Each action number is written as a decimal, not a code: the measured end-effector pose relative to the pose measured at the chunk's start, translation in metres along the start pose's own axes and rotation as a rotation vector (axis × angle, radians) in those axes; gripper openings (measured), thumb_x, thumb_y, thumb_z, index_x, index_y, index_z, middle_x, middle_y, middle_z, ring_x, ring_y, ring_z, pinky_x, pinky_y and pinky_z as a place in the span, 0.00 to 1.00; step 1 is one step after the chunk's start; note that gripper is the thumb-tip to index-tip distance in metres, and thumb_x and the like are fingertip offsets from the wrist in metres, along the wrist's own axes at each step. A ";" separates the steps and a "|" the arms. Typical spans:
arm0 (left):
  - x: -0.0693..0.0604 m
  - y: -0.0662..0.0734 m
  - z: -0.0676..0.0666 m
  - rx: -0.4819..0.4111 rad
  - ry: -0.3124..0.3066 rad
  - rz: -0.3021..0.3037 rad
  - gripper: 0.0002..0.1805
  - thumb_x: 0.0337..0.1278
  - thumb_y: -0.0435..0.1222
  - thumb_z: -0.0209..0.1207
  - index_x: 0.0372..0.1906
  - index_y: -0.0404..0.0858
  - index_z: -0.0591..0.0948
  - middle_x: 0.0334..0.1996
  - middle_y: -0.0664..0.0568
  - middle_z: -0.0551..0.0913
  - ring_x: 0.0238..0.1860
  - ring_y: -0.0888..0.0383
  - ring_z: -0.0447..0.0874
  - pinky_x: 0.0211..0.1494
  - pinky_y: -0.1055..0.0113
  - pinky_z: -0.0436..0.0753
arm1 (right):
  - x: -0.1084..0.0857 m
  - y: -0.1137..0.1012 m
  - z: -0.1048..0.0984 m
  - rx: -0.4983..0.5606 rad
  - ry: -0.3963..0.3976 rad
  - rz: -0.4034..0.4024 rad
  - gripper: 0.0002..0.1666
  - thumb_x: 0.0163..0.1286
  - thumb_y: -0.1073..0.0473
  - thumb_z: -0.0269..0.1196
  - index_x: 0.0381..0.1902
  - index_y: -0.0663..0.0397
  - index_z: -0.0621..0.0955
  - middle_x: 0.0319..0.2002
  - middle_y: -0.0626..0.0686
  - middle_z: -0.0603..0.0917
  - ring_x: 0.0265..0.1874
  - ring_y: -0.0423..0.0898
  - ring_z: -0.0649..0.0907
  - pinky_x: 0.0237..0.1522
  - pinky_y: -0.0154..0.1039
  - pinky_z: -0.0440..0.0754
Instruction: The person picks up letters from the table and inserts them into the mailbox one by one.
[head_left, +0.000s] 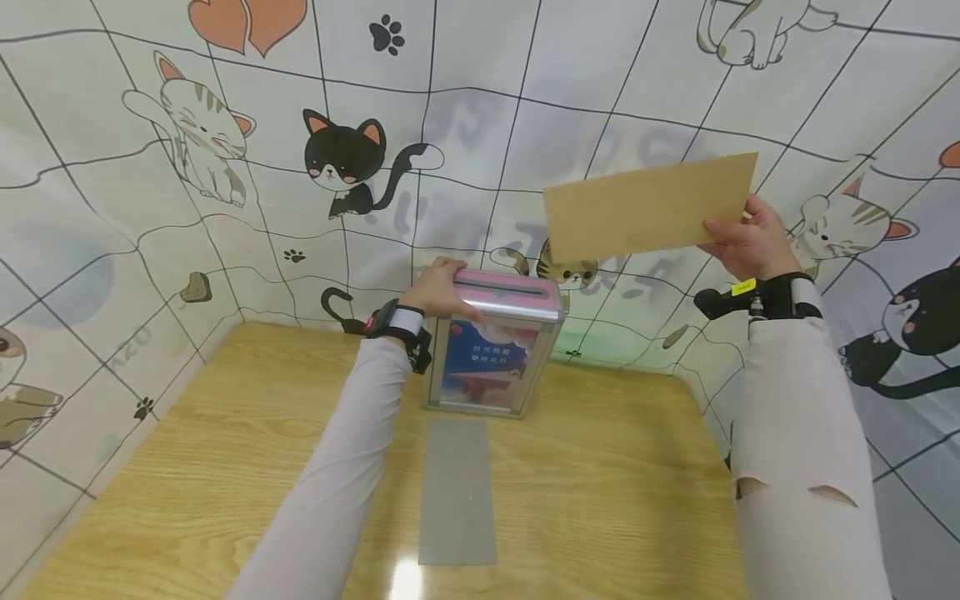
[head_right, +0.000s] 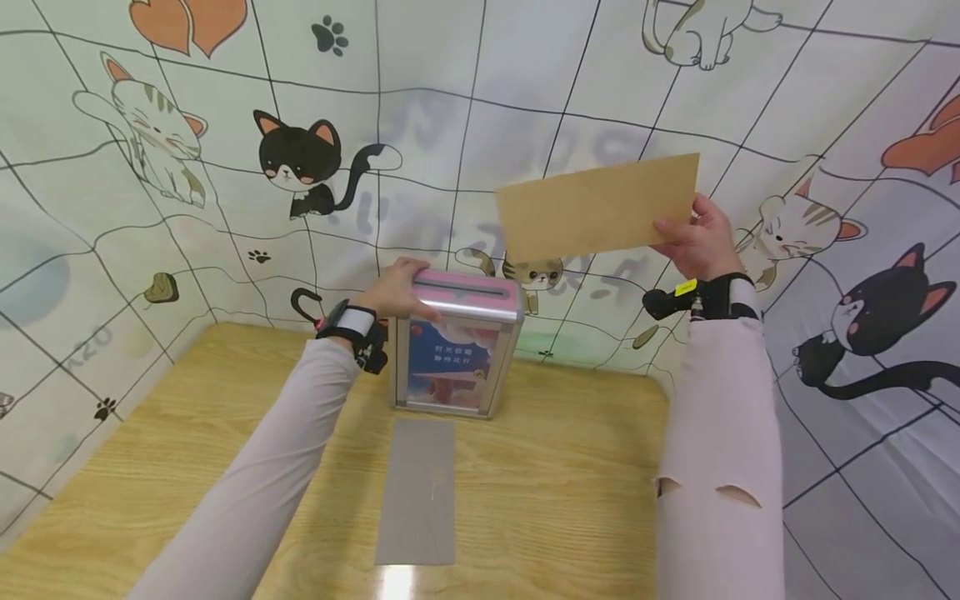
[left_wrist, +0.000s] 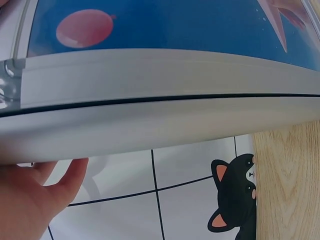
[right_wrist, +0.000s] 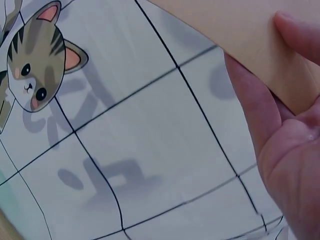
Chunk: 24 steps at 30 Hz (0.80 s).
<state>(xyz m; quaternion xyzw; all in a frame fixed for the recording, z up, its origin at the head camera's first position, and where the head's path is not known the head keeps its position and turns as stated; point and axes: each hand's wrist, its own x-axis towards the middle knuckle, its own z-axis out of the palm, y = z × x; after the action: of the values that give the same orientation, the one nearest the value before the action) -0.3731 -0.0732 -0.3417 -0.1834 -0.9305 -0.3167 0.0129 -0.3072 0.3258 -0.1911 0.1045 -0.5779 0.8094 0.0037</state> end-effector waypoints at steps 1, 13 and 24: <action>0.000 0.000 0.000 0.003 0.001 -0.001 0.59 0.20 0.57 0.71 0.67 0.42 0.59 0.66 0.45 0.56 0.62 0.44 0.58 0.59 0.48 0.67 | 0.002 -0.001 0.005 -0.013 0.002 0.001 0.30 0.59 0.76 0.55 0.57 0.47 0.72 0.53 0.50 0.65 0.42 0.47 0.79 0.33 0.40 0.83; 0.001 -0.003 -0.001 0.008 0.007 0.007 0.60 0.19 0.58 0.71 0.67 0.42 0.59 0.66 0.45 0.56 0.62 0.45 0.58 0.59 0.49 0.67 | 0.022 -0.001 0.041 -0.165 -0.098 -0.016 0.23 0.59 0.77 0.56 0.50 0.54 0.75 0.46 0.52 0.73 0.39 0.47 0.79 0.34 0.37 0.82; -0.001 0.002 -0.002 0.011 0.008 0.006 0.57 0.22 0.55 0.72 0.67 0.42 0.60 0.65 0.46 0.57 0.60 0.45 0.59 0.57 0.51 0.68 | 0.039 0.012 0.059 -0.544 -0.122 -0.030 0.11 0.58 0.72 0.61 0.36 0.52 0.79 0.35 0.47 0.80 0.33 0.41 0.81 0.32 0.30 0.81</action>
<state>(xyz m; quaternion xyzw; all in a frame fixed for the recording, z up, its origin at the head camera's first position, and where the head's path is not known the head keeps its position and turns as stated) -0.3713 -0.0733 -0.3394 -0.1850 -0.9316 -0.3123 0.0188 -0.3369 0.2621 -0.1773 0.1566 -0.7715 0.6166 0.0087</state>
